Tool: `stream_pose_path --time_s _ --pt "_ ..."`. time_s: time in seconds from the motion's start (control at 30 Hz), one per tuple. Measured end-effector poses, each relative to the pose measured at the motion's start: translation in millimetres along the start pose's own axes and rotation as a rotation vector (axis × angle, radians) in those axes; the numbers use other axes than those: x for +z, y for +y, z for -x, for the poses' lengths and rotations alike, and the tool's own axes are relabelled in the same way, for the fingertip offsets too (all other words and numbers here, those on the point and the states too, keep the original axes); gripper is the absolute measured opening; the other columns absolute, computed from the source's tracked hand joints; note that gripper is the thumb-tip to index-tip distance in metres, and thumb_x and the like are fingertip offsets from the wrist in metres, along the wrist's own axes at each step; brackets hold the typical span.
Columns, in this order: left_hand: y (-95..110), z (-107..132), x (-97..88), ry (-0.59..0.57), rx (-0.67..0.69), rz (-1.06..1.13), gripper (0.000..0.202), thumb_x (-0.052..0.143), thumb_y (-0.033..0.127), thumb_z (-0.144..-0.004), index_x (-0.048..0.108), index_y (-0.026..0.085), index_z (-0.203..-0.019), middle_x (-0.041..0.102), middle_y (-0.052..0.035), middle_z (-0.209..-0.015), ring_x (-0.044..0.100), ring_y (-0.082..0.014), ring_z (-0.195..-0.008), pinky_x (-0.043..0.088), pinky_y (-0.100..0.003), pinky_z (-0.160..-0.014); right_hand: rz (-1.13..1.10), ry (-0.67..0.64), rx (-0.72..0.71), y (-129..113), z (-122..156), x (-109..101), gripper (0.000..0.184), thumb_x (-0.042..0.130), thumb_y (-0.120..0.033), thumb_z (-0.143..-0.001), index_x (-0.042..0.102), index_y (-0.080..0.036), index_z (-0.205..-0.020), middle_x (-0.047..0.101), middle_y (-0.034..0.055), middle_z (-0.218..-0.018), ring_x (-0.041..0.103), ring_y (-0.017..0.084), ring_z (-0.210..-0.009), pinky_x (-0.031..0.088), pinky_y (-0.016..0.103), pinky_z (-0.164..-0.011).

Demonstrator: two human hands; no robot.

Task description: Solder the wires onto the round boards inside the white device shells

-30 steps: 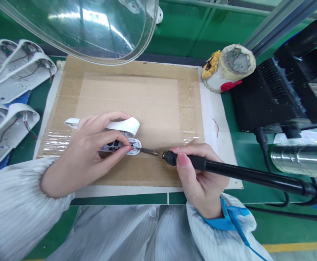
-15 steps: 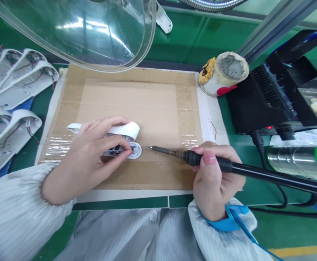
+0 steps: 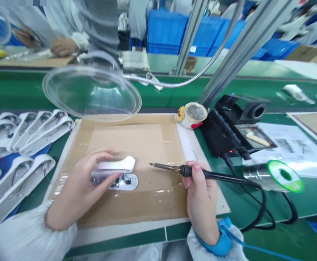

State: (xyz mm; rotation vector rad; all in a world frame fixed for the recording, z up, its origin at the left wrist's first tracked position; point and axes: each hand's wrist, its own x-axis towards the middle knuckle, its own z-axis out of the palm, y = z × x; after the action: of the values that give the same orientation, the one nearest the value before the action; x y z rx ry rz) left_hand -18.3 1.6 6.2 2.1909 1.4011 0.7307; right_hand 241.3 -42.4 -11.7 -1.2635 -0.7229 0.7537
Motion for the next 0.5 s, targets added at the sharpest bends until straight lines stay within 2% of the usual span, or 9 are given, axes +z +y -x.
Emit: stream_pose_path --time_s 0.07,0.17,0.23,0.3,0.37,0.43,0.5 --pt "-9 -3 -7.5 -0.065 -0.044 -0.053 0.029 0.056 0.04 -0.095 0.053 0.025 -0.119 0.064 -0.0073 -0.12 0.059 -0.0264 -0.114 0.044 -0.044 -0.096 -0.061 0.014 0.085 -6 -1 1 0.029 0.067 -0.048 -0.088 0.066 -0.019 -0.083 0.035 -0.0068 -0.055 0.034 0.008 -0.051 0.034 0.019 -0.048" --pt "-16 -6 -15.4 -0.193 -0.066 -0.054 0.022 0.047 0.04 -0.098 0.062 0.026 -0.105 0.067 -0.0036 -0.11 0.063 -0.0245 -0.103 0.046 -0.037 -0.089 -0.22 0.094 0.258 -17 -2 1 0.036 0.076 -0.053 -0.078 0.065 -0.019 -0.083 0.029 -0.0084 -0.054 0.028 0.007 -0.051 0.033 0.017 -0.046" --pt "-15 -5 -17.3 -0.209 -0.114 0.016 0.024 0.045 0.042 -0.097 0.063 0.026 -0.099 0.069 -0.0021 -0.104 0.065 -0.0221 -0.096 0.048 -0.031 -0.083 -0.333 0.15 0.351 -25 -2 1 0.041 0.084 -0.053 -0.067 0.065 -0.02 -0.082 0.026 -0.0094 -0.053 0.026 0.007 -0.05 0.033 0.016 -0.045" --pt "-10 -3 -16.9 -0.172 -0.214 0.121 0.029 0.046 0.05 -0.096 0.062 0.027 -0.1 0.069 -0.0002 -0.09 0.066 -0.0202 -0.082 0.05 -0.027 -0.073 -0.401 0.174 0.398 -31 -3 0 0.044 0.088 -0.05 -0.062 0.065 -0.02 -0.083 0.026 -0.0099 -0.053 0.026 0.006 -0.05 0.034 0.015 -0.044" --pt "-6 0 -15.3 -0.093 -0.359 0.254 0.037 0.047 0.059 -0.093 0.063 0.028 -0.102 0.067 0.0009 -0.079 0.066 -0.0208 -0.077 0.054 -0.026 -0.069 -0.454 0.203 0.436 -36 -2 0 0.045 0.09 -0.048 -0.06 0.064 -0.021 -0.084 0.026 -0.0101 -0.054 0.027 0.006 -0.05 0.035 0.015 -0.044" --pt "-7 4 -13.1 -0.007 -0.519 0.381 0.043 0.05 0.066 -0.088 0.065 0.028 -0.104 0.069 -0.0001 -0.08 0.069 -0.0242 -0.086 0.058 -0.029 -0.072 -0.491 0.227 0.461 -40 -1 1 0.045 0.09 -0.047 -0.06 0.064 -0.021 -0.086 0.026 -0.0102 -0.055 0.027 0.006 -0.049 0.035 0.015 -0.044" --pt "-11 5 -10.9 0.022 -0.581 0.504 0.048 0.055 0.068 -0.085 0.067 0.027 -0.106 0.072 -0.0031 -0.087 0.07 -0.0285 -0.096 0.061 -0.034 -0.073 -0.506 0.237 0.454 -44 0 2 0.044 0.088 -0.047 -0.062 0.064 -0.021 -0.086 0.025 -0.0103 -0.055 0.027 0.006 -0.049 0.035 0.015 -0.044"
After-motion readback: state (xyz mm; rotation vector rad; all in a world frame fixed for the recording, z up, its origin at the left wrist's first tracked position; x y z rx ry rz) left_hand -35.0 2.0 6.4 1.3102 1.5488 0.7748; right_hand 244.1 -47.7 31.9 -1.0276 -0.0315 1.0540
